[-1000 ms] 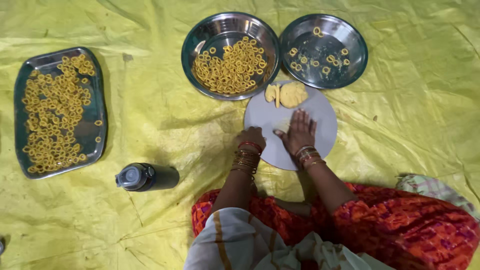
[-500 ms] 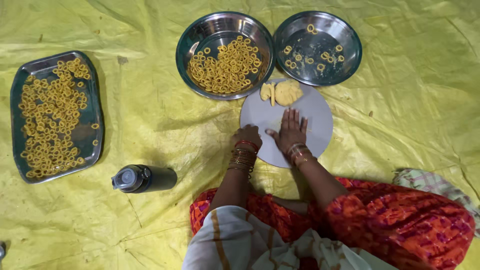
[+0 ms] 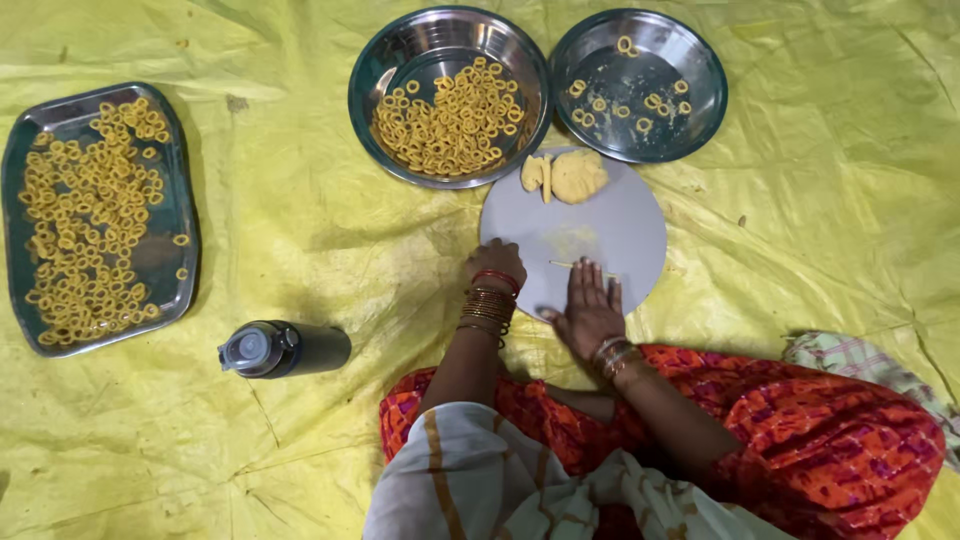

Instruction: The person rolls small pieces of yellow dough into thin ropes on a round board, then joins the ends to form rings. The finished rings are placed into a metal bowl while additional dough pieces are kept on the board.

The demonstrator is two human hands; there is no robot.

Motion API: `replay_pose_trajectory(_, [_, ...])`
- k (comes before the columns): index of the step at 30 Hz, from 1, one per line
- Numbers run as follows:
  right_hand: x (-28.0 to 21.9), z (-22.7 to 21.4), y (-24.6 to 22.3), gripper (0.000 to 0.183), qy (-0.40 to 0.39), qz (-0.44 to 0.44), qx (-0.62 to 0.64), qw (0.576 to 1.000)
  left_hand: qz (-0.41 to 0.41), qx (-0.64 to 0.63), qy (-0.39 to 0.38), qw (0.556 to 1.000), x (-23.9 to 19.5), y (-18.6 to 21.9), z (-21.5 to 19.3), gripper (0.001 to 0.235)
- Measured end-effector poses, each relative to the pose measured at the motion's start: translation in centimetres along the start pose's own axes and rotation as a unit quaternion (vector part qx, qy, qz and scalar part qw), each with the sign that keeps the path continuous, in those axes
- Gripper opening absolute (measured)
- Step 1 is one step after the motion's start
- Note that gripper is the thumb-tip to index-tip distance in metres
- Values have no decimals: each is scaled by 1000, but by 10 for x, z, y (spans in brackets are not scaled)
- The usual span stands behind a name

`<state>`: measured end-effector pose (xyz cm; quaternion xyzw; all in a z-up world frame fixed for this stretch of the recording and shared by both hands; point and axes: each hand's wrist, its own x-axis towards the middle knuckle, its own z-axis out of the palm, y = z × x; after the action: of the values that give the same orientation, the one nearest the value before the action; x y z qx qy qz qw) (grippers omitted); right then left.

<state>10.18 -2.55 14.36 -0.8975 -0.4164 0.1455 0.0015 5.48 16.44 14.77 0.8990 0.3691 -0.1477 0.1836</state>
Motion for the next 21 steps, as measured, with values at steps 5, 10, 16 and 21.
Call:
replay_pose_trajectory(5, [54,-20,7,103,65,42,20,997,10,12,-5,1000,-1,-2,3,36])
replay_pose_trajectory(10, [66,-7,6,103,72,63,-4,995,5,15,6,1000,-4,-2,2,37])
replay_pose_trajectory(16, [15,40,-1,106,88,-9,-46,995,-3,10,9,1000,4,0,9,38])
replay_pose_trajectory(21, [63,15,7,102,100,16,-35,994,24,3,42,999,3,-5,13,34])
